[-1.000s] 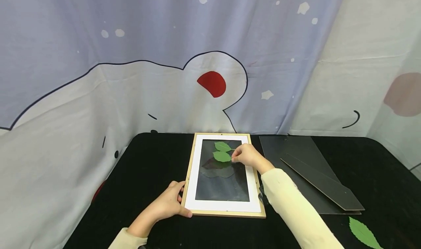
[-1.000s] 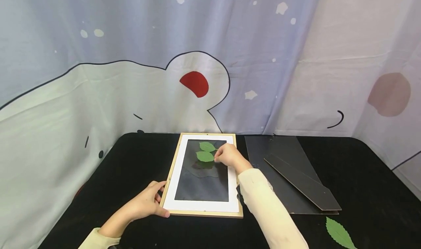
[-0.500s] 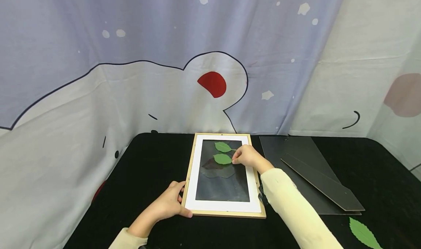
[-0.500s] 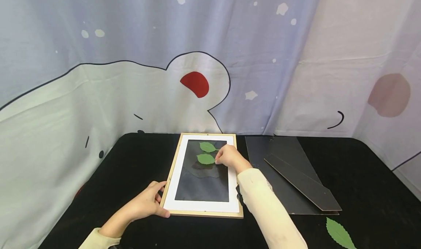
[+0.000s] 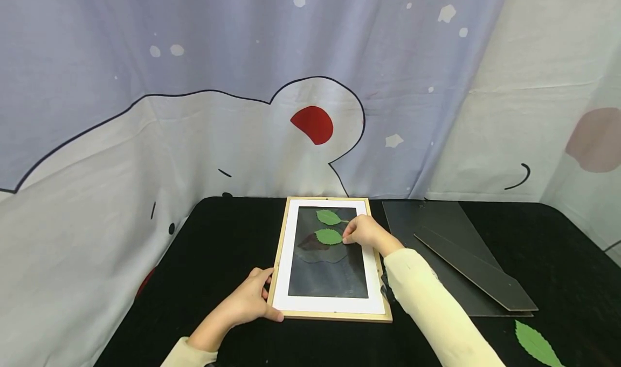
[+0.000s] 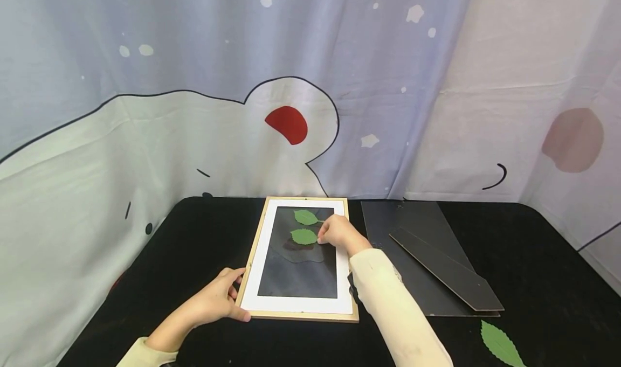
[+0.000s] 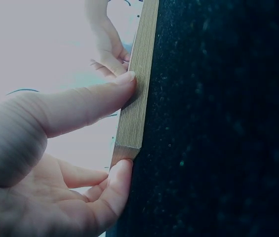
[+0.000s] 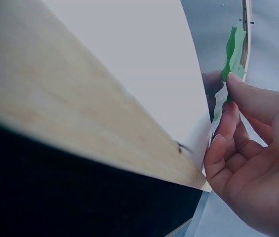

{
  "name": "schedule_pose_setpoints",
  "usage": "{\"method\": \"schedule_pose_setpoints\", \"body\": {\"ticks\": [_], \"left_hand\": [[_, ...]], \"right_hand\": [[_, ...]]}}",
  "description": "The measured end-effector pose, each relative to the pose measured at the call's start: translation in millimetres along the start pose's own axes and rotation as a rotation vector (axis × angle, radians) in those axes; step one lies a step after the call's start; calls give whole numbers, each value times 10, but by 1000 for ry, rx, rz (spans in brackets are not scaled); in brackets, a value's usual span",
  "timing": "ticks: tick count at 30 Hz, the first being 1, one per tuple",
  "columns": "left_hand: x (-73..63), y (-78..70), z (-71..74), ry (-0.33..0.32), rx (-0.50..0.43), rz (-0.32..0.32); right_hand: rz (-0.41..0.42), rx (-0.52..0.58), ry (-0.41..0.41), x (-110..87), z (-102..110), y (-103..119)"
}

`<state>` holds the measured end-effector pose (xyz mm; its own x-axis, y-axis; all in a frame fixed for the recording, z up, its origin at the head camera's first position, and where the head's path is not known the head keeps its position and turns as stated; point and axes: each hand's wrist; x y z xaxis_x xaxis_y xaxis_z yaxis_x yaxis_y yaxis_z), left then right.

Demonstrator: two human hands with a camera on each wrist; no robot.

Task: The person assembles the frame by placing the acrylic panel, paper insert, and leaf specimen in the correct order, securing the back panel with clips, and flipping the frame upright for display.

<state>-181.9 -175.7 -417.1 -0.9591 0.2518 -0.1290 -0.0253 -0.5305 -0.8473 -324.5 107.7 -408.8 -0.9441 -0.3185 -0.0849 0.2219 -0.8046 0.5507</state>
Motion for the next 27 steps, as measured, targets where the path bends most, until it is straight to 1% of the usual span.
{"method": "schedule_pose_setpoints", "body": {"ticks": [4, 8, 11, 12, 15, 17, 22, 27], "left_hand": [[5, -3, 3, 4, -6, 0], [13, 17, -2, 11, -8, -4], [20, 28, -7, 9, 0, -2], [24, 32, -4, 15, 6, 3], [29, 33, -2, 6, 5, 13], [26, 32, 3, 11, 5, 8], [18, 32, 14, 5, 1, -9], [25, 35, 20, 7, -2, -10]], "right_hand": [[16, 2, -6, -8, 21, -7], [17, 53, -20, -34, 89, -17], [18, 123, -45, -57, 192, -7], [24, 146, -54, -65, 237, -2], [28, 207, -84, -109, 391, 18], [27, 237, -105, -157, 498, 22], [34, 268, -159, -334, 739, -29], [42, 282, -199, -626, 944, -149]]}}
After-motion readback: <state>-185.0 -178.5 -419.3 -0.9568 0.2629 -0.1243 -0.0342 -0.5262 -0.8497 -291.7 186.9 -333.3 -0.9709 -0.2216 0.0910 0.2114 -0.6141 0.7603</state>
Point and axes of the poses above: each hand's wrist, its own x-axis towards the middle knuckle, its own z-axis out of the back of the hand, y = z × x, and after that the axes turned 4 degrees about -x, right-handed
